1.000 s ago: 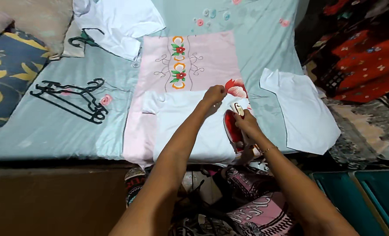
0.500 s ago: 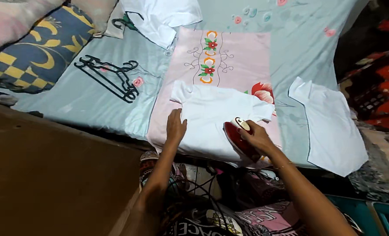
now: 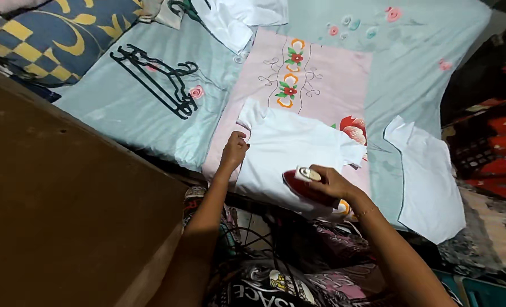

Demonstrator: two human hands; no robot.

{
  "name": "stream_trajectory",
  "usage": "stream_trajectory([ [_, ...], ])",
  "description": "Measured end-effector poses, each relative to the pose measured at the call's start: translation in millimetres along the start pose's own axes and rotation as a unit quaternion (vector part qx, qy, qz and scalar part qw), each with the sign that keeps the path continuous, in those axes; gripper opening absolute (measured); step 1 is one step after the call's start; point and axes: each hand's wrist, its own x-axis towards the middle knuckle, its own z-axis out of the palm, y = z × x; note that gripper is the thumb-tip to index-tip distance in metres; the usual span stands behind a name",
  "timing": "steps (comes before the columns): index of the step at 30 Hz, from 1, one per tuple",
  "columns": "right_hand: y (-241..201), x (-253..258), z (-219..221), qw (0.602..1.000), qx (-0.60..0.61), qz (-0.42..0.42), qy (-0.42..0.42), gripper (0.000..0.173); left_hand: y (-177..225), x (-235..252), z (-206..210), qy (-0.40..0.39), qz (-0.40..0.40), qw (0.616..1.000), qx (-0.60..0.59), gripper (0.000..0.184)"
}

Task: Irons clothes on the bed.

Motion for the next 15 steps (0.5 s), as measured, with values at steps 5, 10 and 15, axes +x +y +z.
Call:
stream_trajectory([
  [5, -5, -13, -6, 0.999, -0.013, 0.001, 0.033, 0.040, 2, 8, -2, 0.009, 0.017, 0.999, 0.044, 0.038],
  [10, -3, 11, -24, 0.963, 0.017, 0.087, 0.254, 0.036, 15, 54, -5, 0.101, 0.103, 0.979, 0.144, 0.044],
  [15, 2, 59, -57, 0.934, 0.026, 0.160, 0.319, 0.042, 29, 107, -1, 0.085, 0.034, 0.979, 0.181, 0.072],
])
